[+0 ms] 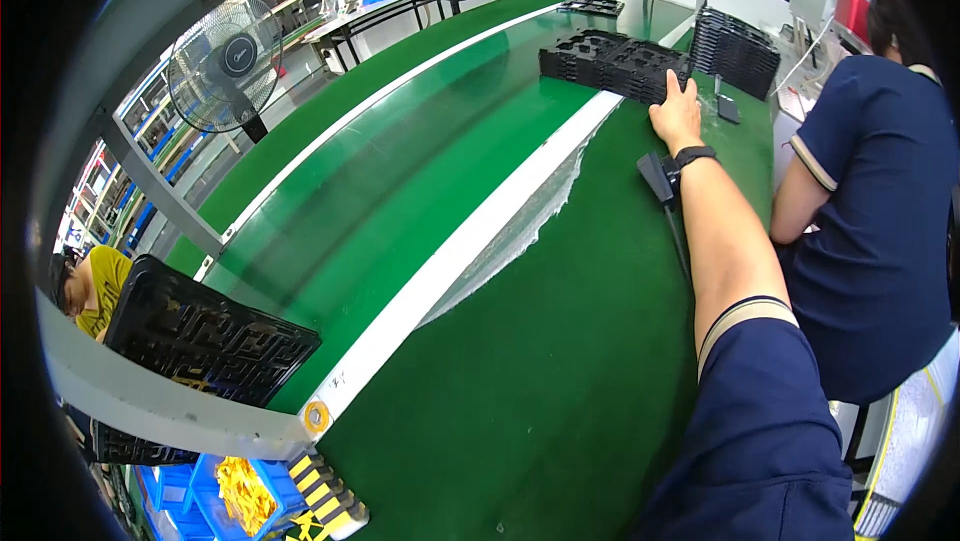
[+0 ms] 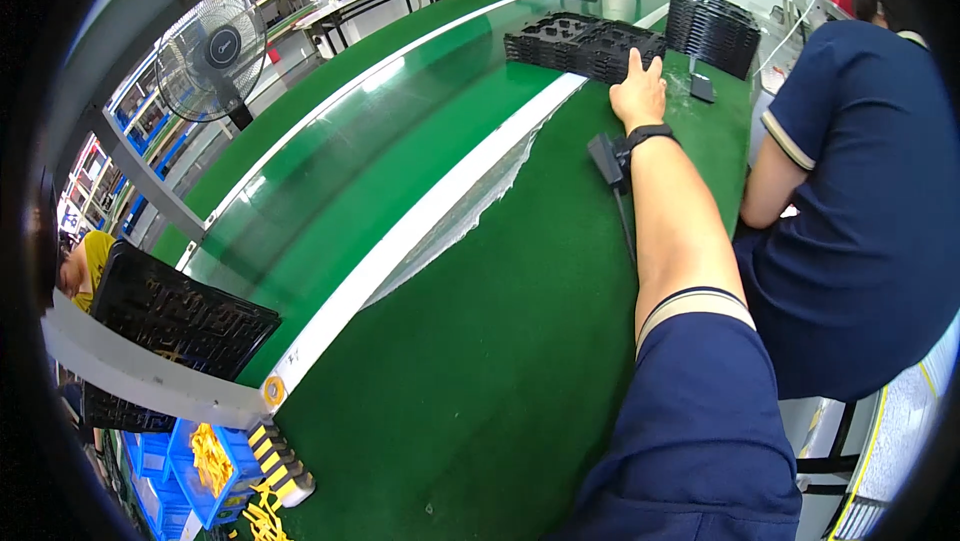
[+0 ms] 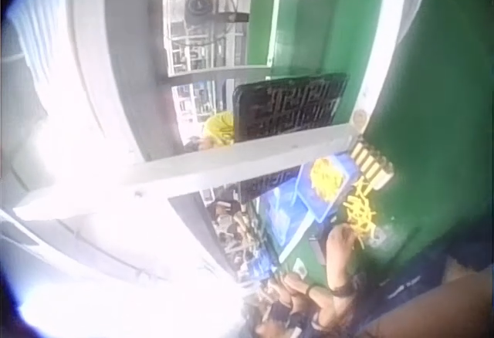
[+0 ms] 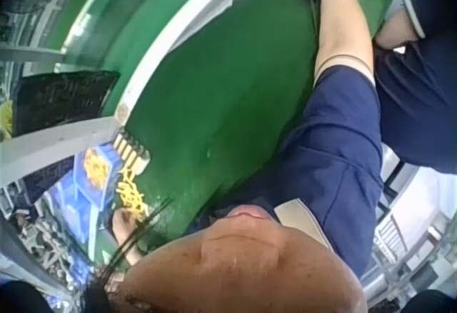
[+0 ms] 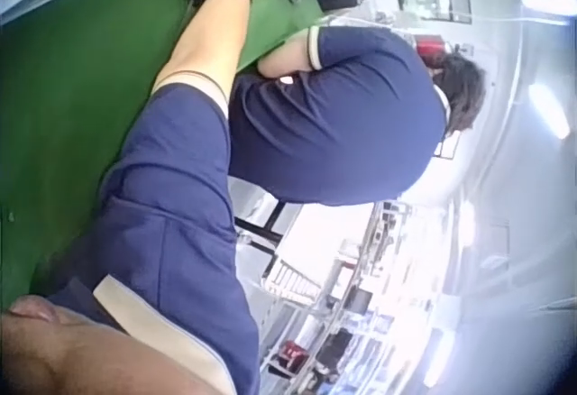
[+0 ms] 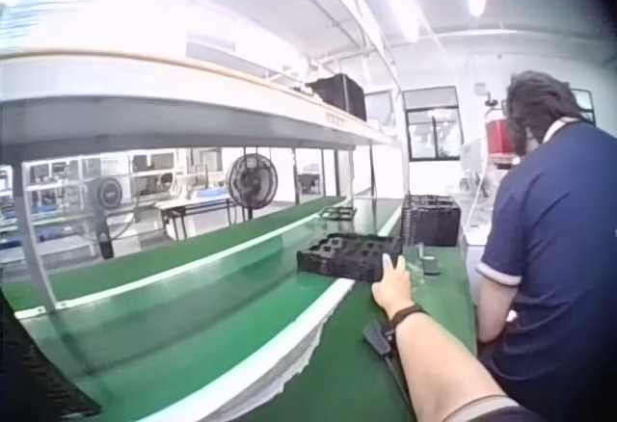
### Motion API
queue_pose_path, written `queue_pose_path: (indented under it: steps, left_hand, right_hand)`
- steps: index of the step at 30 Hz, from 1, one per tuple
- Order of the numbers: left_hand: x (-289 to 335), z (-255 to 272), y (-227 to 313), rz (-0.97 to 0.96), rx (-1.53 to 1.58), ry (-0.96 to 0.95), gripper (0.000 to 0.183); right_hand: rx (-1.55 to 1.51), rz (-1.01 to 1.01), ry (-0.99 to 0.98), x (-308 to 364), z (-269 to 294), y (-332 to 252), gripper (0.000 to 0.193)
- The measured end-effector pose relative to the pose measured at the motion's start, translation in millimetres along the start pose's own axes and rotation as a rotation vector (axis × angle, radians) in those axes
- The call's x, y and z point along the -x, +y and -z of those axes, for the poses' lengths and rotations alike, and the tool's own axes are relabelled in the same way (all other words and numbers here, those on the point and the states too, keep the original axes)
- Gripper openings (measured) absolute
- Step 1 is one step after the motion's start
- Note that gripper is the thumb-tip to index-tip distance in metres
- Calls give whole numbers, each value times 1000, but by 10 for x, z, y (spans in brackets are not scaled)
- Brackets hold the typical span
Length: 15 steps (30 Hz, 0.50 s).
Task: Applying yellow adhesive strips to small black electronic battery or component housings on an assembly line.
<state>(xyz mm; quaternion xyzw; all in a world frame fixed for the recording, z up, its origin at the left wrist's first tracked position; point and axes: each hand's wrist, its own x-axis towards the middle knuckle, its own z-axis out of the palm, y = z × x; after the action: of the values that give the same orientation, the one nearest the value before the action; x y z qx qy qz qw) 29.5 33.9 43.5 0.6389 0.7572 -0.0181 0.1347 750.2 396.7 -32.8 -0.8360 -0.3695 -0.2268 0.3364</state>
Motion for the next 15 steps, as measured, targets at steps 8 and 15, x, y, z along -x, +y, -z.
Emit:
queue_pose_path:
  steps: [8,15]
  left_hand:
    - [114,-6,14,-19,-92,-12,17]
    - [266,-137,102,-41,76,226,19]
  right_hand:
    - [35,96,-140,-320,-185,187,52]
    - [-208,340,-192,347,475,235,37]
